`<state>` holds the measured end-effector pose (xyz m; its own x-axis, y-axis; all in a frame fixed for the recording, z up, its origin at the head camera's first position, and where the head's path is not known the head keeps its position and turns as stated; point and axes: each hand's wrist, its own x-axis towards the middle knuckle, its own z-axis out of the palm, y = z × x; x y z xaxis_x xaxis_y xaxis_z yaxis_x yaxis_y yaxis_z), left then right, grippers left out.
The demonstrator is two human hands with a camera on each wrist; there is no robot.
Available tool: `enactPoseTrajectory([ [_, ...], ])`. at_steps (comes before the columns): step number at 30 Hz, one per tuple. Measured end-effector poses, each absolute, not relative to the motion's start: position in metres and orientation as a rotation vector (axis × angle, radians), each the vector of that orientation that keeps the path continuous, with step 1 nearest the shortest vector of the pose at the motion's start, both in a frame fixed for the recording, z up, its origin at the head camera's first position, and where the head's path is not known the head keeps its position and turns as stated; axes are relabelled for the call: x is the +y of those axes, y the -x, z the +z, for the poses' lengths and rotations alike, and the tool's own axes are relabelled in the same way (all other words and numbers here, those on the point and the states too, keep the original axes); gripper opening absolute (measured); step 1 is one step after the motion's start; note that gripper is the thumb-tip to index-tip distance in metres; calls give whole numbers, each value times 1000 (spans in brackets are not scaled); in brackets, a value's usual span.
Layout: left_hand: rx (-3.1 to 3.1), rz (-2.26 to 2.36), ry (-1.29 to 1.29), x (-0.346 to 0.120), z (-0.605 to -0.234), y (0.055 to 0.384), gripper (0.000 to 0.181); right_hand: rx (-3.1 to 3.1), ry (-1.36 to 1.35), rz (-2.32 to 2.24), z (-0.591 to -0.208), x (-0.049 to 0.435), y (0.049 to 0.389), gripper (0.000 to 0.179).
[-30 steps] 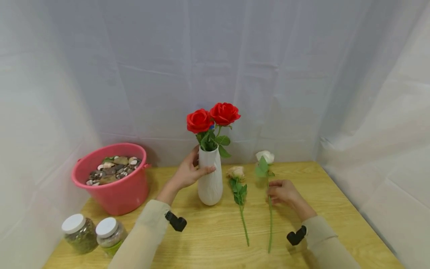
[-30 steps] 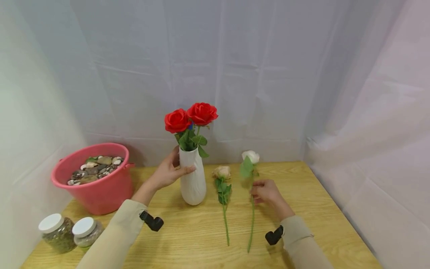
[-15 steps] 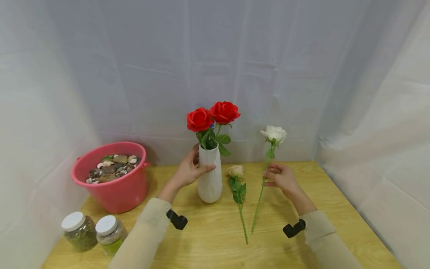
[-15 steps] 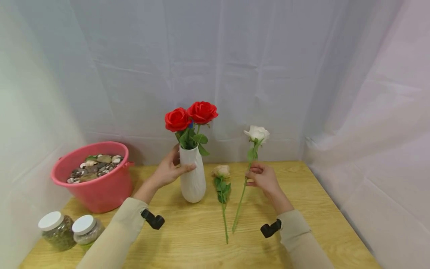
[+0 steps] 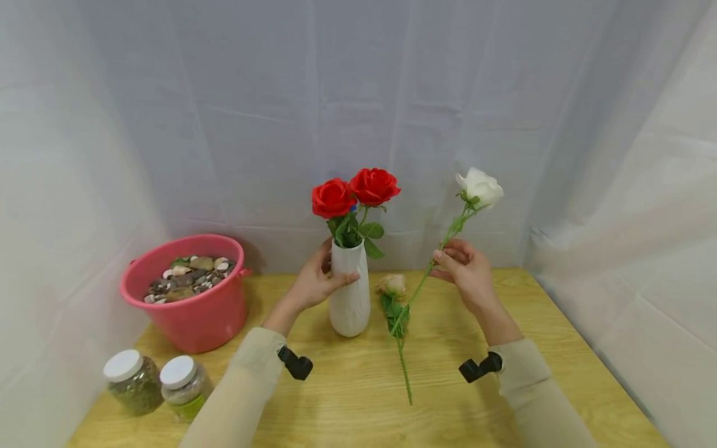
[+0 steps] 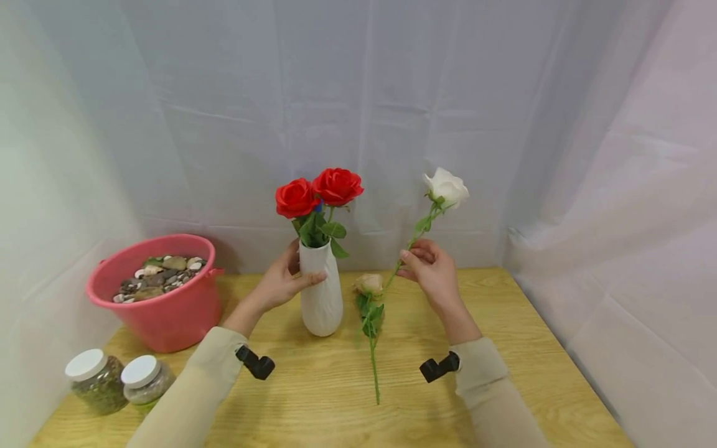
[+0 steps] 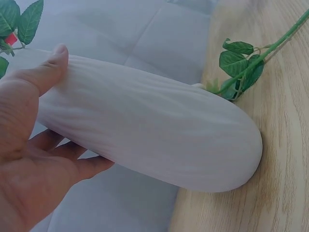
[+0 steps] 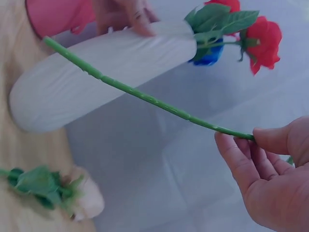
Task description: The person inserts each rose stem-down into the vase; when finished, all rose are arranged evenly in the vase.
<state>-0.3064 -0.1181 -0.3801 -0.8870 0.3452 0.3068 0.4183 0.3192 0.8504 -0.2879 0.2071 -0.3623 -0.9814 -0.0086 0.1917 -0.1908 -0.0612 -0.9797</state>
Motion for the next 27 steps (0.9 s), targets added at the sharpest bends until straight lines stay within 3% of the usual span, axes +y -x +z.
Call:
enactPoseTrajectory([
  [15, -2472, -1664, 735, -118, -380, 307, 94, -1588, -330, 2329, -336, 180, 287, 13],
  [27, -2475, -1665, 747, -117, -380, 306, 95, -1185, -468, 2375, -312, 164, 286, 10],
])
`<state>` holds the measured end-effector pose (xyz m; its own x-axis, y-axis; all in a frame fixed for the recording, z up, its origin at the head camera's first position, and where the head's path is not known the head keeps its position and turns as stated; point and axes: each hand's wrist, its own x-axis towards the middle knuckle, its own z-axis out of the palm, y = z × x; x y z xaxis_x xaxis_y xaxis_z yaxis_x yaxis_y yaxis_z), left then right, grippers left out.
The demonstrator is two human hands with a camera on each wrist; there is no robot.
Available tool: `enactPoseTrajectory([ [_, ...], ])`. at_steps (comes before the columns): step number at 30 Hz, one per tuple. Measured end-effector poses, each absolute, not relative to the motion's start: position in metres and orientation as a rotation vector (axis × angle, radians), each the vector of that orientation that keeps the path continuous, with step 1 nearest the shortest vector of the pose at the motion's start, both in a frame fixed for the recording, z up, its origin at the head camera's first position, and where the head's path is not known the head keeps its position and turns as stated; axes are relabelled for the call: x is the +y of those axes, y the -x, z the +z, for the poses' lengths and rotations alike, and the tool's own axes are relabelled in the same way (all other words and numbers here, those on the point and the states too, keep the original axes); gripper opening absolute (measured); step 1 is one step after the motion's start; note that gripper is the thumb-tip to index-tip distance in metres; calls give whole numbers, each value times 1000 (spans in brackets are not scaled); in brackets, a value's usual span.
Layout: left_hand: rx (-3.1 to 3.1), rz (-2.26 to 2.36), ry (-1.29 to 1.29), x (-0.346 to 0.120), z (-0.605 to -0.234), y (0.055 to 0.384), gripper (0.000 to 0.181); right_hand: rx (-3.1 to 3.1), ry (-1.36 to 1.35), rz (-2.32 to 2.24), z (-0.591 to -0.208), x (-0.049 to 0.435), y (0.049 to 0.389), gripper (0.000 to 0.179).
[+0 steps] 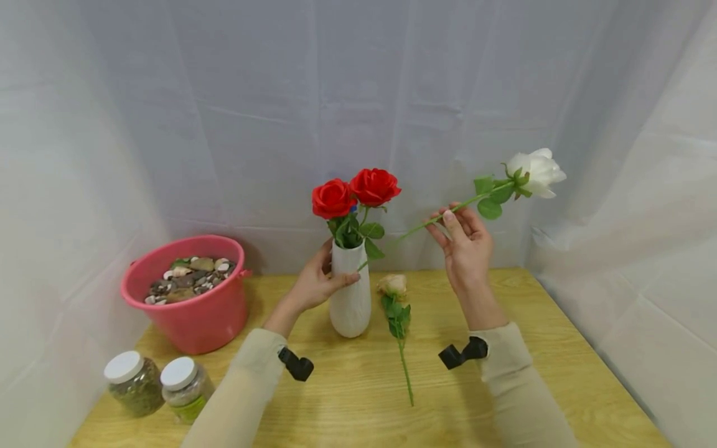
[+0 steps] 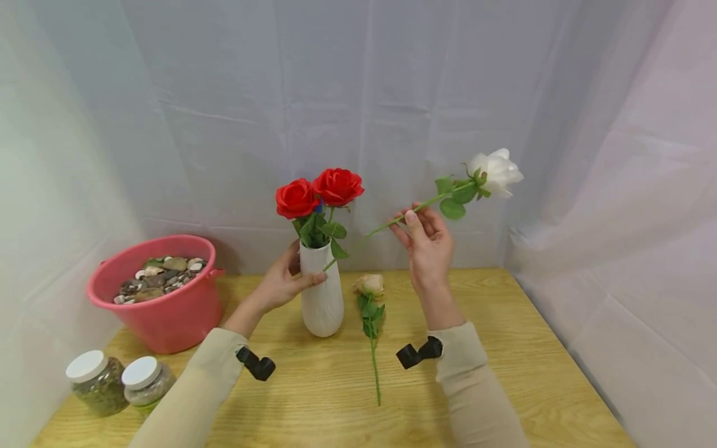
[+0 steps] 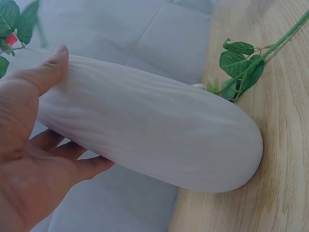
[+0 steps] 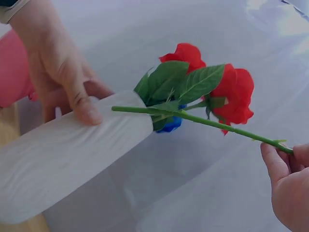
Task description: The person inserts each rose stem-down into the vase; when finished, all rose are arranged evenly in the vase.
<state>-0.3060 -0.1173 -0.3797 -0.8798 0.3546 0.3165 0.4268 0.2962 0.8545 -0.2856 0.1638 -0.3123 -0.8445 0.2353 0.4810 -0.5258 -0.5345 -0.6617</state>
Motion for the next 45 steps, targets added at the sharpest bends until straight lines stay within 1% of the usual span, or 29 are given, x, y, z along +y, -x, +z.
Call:
enactPoseTrajectory([
  [9, -2486, -1654, 730, -118, -379, 306, 96, -1035, -481, 2360, -292, 156, 285, 9],
  [17, -2475, -1661, 733, -117, -381, 308, 95, -1041, -501, 2317, -287, 148, 286, 13],
  [26, -2482, -1643, 743, -119, -381, 306, 95, -1168, -592, 2280, -294, 133, 286, 16],
  [35, -2478, -1652, 742, -118, -381, 307, 94, -1357, -659, 2229, -311, 112, 287, 15],
  [45, -2471, -1649, 732, -118, -380, 306, 93, -1528, -642, 2125, -326, 91, 293, 26],
])
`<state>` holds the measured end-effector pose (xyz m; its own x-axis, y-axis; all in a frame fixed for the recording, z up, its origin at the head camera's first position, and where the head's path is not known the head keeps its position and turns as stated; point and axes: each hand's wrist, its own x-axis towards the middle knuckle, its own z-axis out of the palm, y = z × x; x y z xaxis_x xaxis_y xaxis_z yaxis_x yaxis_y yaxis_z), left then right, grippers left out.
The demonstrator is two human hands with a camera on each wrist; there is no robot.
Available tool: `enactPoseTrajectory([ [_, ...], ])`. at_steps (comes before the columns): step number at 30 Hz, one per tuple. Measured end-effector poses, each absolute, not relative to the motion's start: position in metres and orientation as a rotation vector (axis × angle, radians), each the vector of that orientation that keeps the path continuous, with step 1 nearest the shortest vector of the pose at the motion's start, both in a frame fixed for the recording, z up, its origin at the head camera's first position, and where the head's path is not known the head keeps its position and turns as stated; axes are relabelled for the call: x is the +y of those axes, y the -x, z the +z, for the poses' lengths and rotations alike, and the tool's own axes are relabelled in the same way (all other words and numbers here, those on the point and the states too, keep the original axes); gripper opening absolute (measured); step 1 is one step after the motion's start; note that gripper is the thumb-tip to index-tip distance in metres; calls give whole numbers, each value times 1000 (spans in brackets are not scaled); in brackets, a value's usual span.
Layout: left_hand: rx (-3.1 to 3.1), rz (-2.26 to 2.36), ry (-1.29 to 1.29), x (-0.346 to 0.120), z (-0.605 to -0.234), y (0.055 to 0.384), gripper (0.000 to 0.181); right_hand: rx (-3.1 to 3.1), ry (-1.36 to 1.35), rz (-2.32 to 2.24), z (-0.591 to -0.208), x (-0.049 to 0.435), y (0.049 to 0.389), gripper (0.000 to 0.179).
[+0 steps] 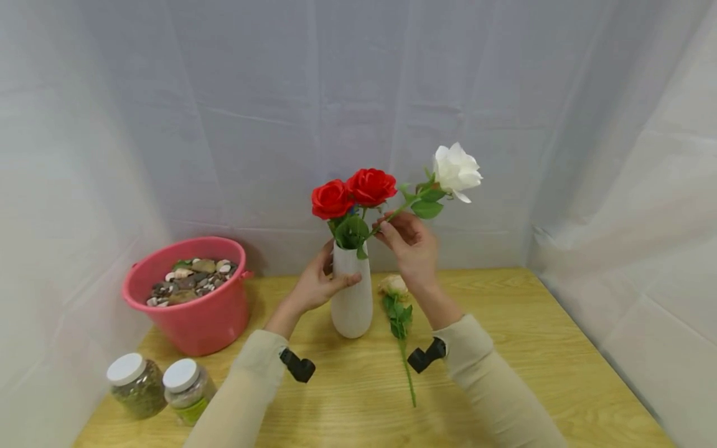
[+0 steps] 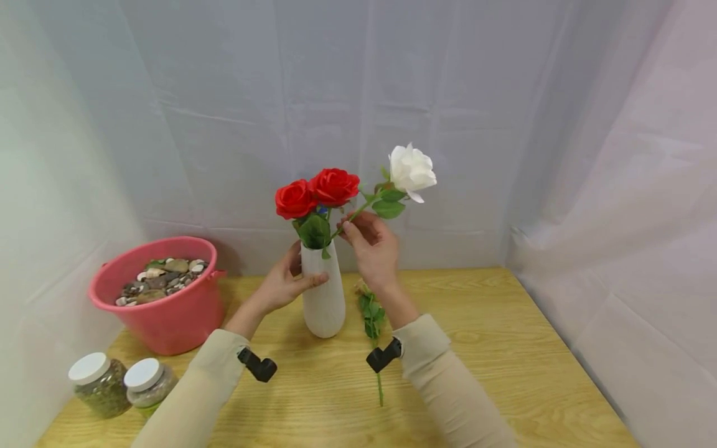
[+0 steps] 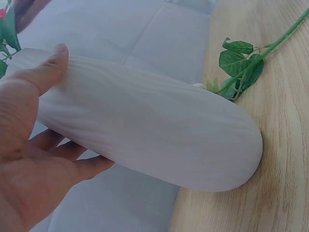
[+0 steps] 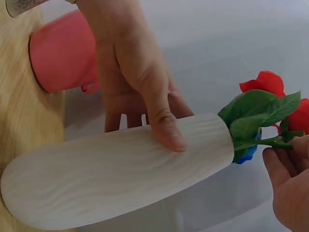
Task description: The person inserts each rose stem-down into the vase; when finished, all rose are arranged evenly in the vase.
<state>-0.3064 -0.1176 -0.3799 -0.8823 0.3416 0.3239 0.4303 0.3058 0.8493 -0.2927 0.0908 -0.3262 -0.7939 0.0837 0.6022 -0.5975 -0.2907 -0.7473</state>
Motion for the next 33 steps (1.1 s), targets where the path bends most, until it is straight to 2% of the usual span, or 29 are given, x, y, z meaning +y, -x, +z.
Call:
enactPoseTrajectory([
  [9, -2463, -1656, 732, -118, -383, 309, 92, -1808, -436, 1875, -344, 82, 302, 21],
  [24, -2431, -1647, 774, -117, -382, 308, 91, -1870, -406, 1759, -353, 72, 304, 22],
  [33, -2445, -1660, 767, -116, -379, 307, 90, -1821, -347, 1878, -343, 74, 296, 21],
])
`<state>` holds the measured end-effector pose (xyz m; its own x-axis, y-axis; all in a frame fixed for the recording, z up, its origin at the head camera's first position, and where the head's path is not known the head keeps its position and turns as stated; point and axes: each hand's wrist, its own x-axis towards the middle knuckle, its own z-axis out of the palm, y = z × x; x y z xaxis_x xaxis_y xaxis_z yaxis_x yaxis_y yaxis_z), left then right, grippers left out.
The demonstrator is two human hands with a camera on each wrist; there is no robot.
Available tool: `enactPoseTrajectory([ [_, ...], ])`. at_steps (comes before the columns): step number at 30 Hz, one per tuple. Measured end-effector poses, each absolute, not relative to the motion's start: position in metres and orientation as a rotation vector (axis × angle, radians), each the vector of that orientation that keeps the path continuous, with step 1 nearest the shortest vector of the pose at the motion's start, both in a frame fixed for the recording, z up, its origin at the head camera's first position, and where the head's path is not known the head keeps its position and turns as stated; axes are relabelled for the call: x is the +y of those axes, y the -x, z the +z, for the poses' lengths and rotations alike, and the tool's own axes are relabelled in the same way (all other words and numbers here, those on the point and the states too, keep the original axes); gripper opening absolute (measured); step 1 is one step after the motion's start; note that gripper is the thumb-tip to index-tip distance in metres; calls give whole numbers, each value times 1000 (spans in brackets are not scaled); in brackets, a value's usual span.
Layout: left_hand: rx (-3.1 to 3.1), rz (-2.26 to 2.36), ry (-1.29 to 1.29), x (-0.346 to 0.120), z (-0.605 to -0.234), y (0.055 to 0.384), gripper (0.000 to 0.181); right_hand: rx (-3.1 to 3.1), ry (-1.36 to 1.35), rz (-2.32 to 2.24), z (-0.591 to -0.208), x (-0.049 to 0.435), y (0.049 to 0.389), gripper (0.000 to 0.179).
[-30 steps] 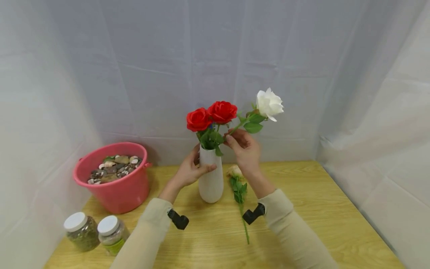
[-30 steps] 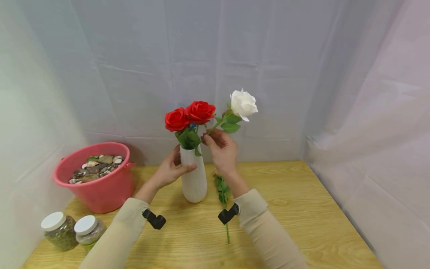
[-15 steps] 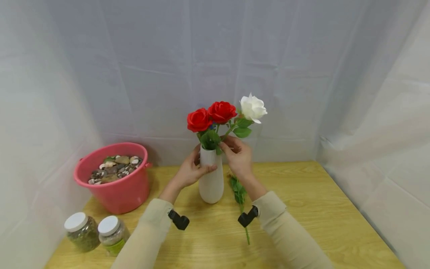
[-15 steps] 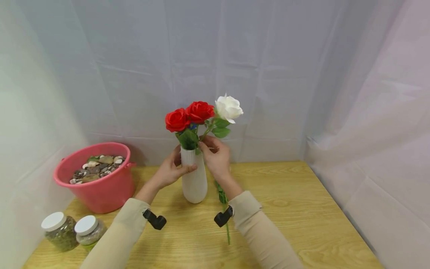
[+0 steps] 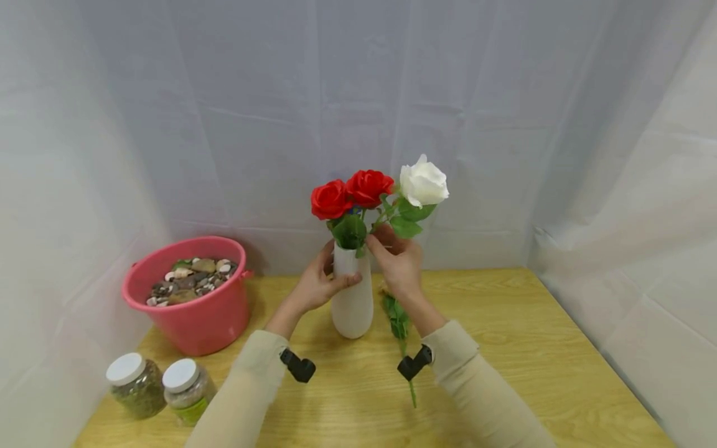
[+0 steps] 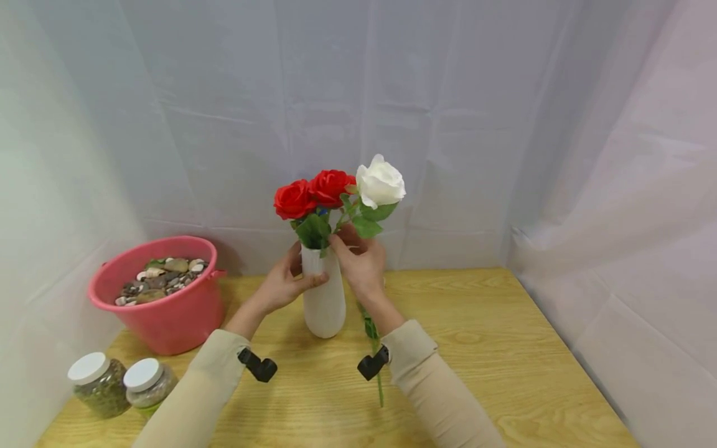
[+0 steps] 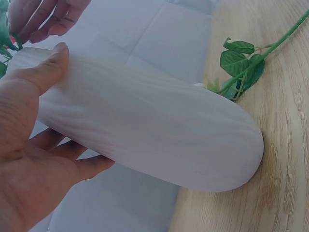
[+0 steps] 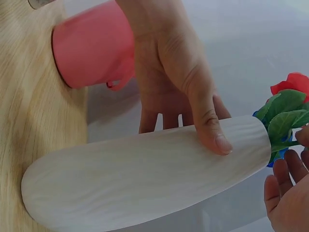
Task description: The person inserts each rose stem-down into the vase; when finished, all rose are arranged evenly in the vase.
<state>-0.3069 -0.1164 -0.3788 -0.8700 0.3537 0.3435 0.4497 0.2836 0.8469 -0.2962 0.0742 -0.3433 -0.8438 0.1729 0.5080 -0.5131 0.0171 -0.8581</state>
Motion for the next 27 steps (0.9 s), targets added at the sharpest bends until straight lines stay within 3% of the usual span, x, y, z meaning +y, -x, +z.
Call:
enactPoseTrajectory([
  [16, -2438, -1652, 789, -116, -379, 309, 89, -1675, -335, 2041, -328, 77, 288, 31],
  [23, -2448, -1665, 763, -117, -380, 309, 90, -1587, -312, 2088, -322, 73, 290, 19],
  [27, -2446, -1666, 759, -115, -379, 309, 89, -1602, -366, 2056, -322, 73, 291, 21],
])
